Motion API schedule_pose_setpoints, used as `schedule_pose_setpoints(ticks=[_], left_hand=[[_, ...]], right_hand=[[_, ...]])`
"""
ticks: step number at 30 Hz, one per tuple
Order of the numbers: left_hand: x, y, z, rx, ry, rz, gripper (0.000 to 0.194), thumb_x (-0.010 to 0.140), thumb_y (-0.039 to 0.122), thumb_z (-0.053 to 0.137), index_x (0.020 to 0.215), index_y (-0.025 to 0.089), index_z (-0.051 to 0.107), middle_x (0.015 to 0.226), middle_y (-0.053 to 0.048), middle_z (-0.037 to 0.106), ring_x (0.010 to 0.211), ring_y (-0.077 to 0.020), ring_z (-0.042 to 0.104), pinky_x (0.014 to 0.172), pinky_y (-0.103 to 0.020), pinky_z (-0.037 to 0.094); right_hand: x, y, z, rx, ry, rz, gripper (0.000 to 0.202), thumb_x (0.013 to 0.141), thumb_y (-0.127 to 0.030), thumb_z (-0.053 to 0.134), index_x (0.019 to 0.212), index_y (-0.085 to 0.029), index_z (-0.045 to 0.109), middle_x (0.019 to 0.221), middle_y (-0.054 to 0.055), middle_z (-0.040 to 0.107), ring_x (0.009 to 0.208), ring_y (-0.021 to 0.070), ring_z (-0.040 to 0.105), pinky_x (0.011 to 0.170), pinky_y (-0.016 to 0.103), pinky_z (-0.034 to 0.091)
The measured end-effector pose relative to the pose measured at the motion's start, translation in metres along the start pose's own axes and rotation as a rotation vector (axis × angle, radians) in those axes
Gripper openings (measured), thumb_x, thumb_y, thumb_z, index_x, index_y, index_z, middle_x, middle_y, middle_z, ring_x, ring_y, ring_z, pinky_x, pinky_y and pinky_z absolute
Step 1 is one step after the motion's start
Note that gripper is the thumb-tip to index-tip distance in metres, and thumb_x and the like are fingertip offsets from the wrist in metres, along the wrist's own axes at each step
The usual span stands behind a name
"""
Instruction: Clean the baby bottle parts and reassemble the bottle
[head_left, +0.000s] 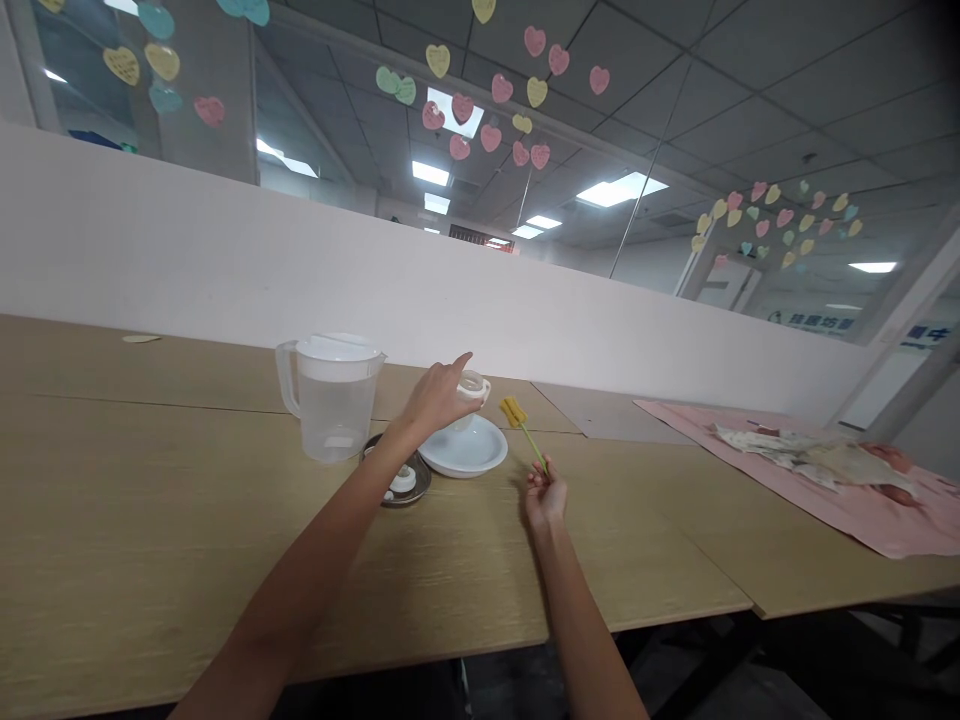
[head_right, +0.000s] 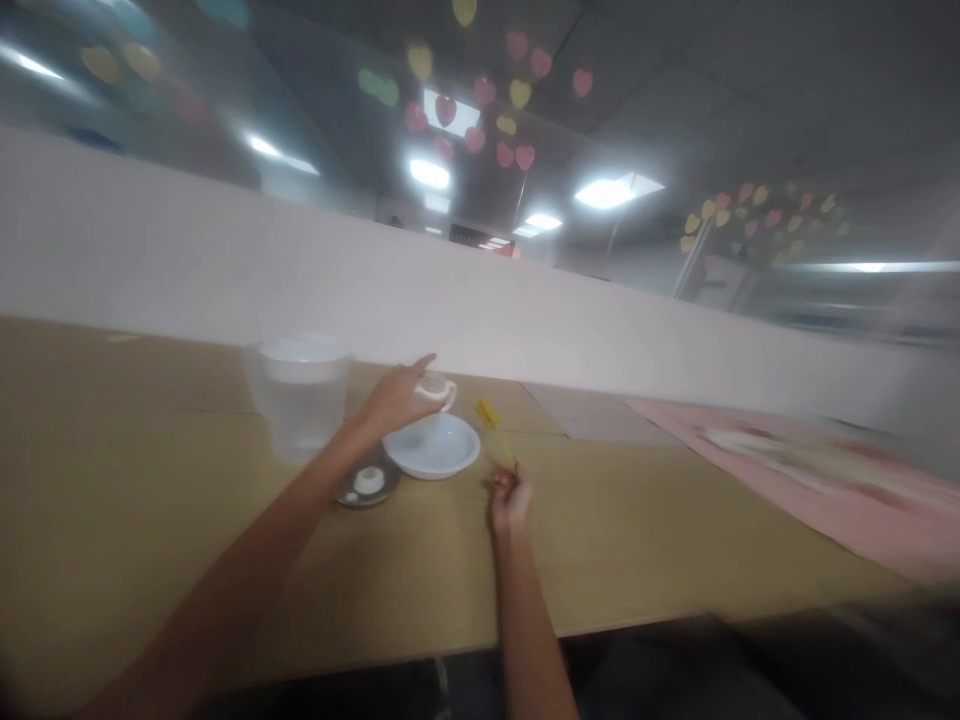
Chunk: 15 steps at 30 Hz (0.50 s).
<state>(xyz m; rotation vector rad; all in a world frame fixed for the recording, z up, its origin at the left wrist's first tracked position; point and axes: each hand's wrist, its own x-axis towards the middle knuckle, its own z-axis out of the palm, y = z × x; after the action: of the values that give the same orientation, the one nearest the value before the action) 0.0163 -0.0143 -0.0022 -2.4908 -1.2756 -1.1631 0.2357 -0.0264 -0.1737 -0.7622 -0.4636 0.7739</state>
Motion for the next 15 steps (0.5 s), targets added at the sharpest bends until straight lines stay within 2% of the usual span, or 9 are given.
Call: schedule_pose_setpoints(ticks=[3, 7, 10, 12, 13, 15], left_hand=[[-0.004, 0.016, -0.014, -0.191, -0.094, -0.031, 0.076, 0.076, 0.047, 0.063, 0.141, 0.016, 0.037, 0.109, -0.009, 0.067, 0.098, -0.0246, 0.062, 0.081, -0.029, 0.047], [-0.011, 0.031, -0.022, -0.339, -0.381, 0.106, 0.076, 0.072, 0.046, 0.065, 0.139, 0.021, 0.041, 0.114, -0.006, 0.065, 0.098, -0.0223, 0.063, 0.080, -0.027, 0.047], [-0.017, 0.038, -0.015, -0.313, -0.596, 0.213, 0.073, 0.069, 0.042, 0.067, 0.136, 0.022, 0.045, 0.121, -0.006, 0.063, 0.102, -0.0232, 0.062, 0.082, -0.027, 0.047], [-0.020, 0.041, -0.008, -0.276, -0.694, 0.275, 0.068, 0.068, 0.039, 0.067, 0.132, 0.023, 0.048, 0.119, -0.005, 0.065, 0.101, -0.0227, 0.063, 0.080, -0.027, 0.047], [-0.021, 0.042, -0.004, -0.254, -0.730, 0.306, 0.065, 0.067, 0.037, 0.067, 0.129, 0.024, 0.050, 0.116, -0.004, 0.066, 0.099, -0.0217, 0.063, 0.079, -0.026, 0.048], [-0.023, 0.044, 0.003, -0.171, -0.726, 0.321, 0.060, 0.062, 0.033, 0.071, 0.120, 0.025, 0.056, 0.108, -0.001, 0.069, 0.091, -0.0190, 0.065, 0.074, -0.023, 0.048]], right_hand=[[-0.001, 0.004, 0.003, 0.025, 0.033, 0.036, 0.020, 0.073, -0.034, 0.064, 0.085, -0.020, 0.056, 0.062, -0.006, 0.060, 0.040, 0.0049, 0.045, 0.043, 0.019, 0.043], [-0.003, 0.007, 0.006, 0.072, -0.023, 0.082, 0.020, 0.070, -0.030, 0.065, 0.086, -0.020, 0.059, 0.065, -0.005, 0.063, 0.043, 0.0047, 0.047, 0.043, 0.017, 0.043], [-0.007, 0.008, 0.010, 0.105, -0.100, 0.142, 0.020, 0.070, -0.032, 0.066, 0.084, -0.019, 0.059, 0.060, -0.006, 0.061, 0.044, 0.0068, 0.050, 0.042, 0.018, 0.042], [-0.009, 0.007, 0.013, 0.102, -0.102, 0.183, 0.021, 0.070, -0.034, 0.066, 0.084, -0.019, 0.059, 0.059, -0.006, 0.060, 0.044, 0.0081, 0.051, 0.042, 0.019, 0.042], [-0.010, 0.007, 0.014, 0.096, -0.086, 0.194, 0.021, 0.071, -0.034, 0.065, 0.084, -0.019, 0.059, 0.058, -0.006, 0.060, 0.044, 0.0086, 0.052, 0.043, 0.020, 0.043], [-0.010, 0.005, 0.013, 0.085, -0.057, 0.194, 0.021, 0.071, -0.033, 0.064, 0.086, -0.019, 0.059, 0.058, -0.006, 0.060, 0.044, 0.0084, 0.051, 0.043, 0.020, 0.042]])
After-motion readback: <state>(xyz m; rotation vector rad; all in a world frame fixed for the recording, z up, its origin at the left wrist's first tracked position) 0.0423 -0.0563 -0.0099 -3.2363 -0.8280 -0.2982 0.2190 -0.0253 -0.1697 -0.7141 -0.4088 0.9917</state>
